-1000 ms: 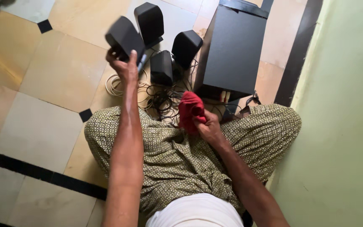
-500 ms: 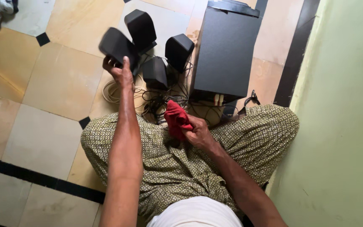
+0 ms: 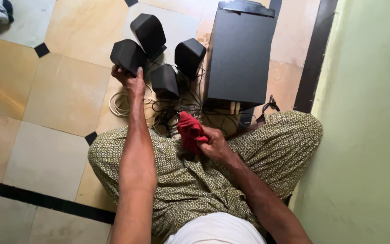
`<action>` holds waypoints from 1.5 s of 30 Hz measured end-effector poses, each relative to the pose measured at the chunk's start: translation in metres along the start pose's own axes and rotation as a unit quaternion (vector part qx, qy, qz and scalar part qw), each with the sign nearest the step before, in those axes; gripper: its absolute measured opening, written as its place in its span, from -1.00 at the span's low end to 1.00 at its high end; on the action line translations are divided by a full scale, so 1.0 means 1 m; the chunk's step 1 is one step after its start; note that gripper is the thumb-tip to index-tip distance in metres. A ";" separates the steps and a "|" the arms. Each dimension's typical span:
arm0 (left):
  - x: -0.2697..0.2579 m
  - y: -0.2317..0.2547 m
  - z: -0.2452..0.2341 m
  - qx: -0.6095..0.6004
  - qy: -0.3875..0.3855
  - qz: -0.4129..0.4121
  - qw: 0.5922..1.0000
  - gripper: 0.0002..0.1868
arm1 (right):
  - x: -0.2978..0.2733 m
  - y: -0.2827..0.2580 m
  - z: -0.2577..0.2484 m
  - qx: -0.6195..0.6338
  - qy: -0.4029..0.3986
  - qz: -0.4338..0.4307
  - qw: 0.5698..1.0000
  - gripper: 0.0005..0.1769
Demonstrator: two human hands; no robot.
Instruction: The person wipes down a large black electronic speaker unit and several smaller satellite speakers with a red cloth while sitting on the floor.
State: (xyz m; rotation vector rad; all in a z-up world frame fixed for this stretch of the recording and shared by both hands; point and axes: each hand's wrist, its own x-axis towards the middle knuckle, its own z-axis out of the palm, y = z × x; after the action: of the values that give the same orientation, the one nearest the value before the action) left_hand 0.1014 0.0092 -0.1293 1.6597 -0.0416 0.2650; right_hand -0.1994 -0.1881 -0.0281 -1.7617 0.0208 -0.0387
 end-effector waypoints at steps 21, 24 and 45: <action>-0.014 -0.034 -0.016 0.205 0.150 -0.087 0.963 0.10 | -0.001 0.004 -0.001 0.003 -0.006 -0.030 1.000 -0.57; -0.012 -0.034 -0.009 0.215 0.161 -0.085 0.960 0.04 | 0.001 0.008 -0.002 -0.017 -0.011 -0.008 1.000 -0.57; 0.009 -0.044 -0.019 0.268 0.223 -0.035 0.936 0.07 | -0.004 -0.001 -0.002 -0.041 -0.008 -0.021 0.999 -0.58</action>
State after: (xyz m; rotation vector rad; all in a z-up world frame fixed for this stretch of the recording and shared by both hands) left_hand 0.1150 0.0343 -0.1694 2.0959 0.4709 0.6368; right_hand -0.2039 -0.1896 -0.0263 -1.8447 -0.0259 -0.0547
